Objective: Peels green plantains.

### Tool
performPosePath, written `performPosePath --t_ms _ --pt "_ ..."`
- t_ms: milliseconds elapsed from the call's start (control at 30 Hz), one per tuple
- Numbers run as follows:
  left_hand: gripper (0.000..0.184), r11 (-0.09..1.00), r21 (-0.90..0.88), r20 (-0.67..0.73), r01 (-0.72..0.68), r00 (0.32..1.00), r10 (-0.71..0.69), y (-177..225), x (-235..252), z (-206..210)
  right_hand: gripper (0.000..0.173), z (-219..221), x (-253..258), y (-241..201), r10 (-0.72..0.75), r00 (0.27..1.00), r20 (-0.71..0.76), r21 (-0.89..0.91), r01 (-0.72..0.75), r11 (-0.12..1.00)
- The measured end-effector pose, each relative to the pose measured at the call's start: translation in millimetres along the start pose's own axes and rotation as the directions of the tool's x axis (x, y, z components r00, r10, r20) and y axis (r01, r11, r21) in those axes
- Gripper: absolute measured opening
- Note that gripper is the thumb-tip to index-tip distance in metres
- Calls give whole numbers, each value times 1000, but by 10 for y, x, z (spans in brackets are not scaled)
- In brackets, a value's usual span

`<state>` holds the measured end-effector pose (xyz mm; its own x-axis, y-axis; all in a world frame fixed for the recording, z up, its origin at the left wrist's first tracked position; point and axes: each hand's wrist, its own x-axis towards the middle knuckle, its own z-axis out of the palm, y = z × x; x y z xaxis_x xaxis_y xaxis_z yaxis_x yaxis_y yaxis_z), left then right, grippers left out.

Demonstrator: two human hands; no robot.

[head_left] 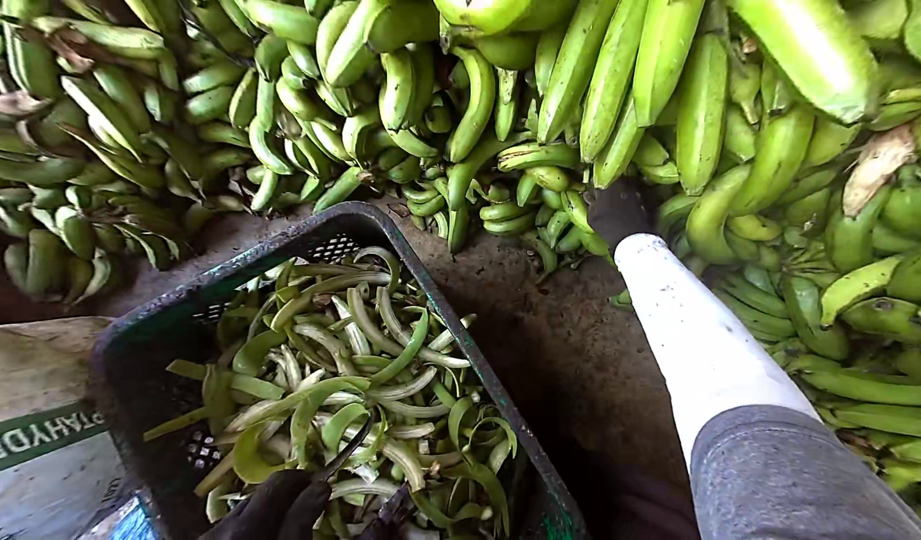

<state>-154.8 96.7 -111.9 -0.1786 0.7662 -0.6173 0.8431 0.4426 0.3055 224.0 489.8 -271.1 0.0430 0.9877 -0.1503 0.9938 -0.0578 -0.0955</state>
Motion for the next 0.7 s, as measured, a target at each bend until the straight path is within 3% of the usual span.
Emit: performPosePath --t_ms 133,233,267,333,433,500,600,667,700 --pt "51 996 8 -67 -90 994 91 -5 -55 48 38 -219 -369 267 -281 958 -51 166 286 944" --pt "49 980 -132 -159 -152 979 131 -8 -111 77 32 -496 -836 258 -403 894 -193 419 447 790" --pt "46 948 -247 -214 -199 966 146 -6 -132 96 32 -639 -1042 152 -392 906 -159 613 402 680" --pt "42 823 -489 -323 -290 936 137 56 -157 149 31 -945 -1507 -170 -381 924 20 927 126 354" --pt "50 565 -734 -379 -377 918 119 246 -199 132 33 -1272 -2200 -757 -611 776 155 983 -184 15" --pt "52 394 -824 -382 -406 913 143 300 -235 117 31 -1341 -2585 -1212 -771 620 149 953 -298 -55" --pt "25 152 -885 -422 -440 896 137 260 -322 56 30 -1455 -2900 -1781 -898 432 87 946 -317 -61" --pt "23 83 -878 -465 -471 882 76 113 -362 -75 35 -1414 -2760 -1985 -892 448 65 986 -168 -13" --pt "28 77 -838 -532 -539 841 98 -13 -334 -162 37 -1275 -2558 -2050 -862 506 16 995 -95 -37"
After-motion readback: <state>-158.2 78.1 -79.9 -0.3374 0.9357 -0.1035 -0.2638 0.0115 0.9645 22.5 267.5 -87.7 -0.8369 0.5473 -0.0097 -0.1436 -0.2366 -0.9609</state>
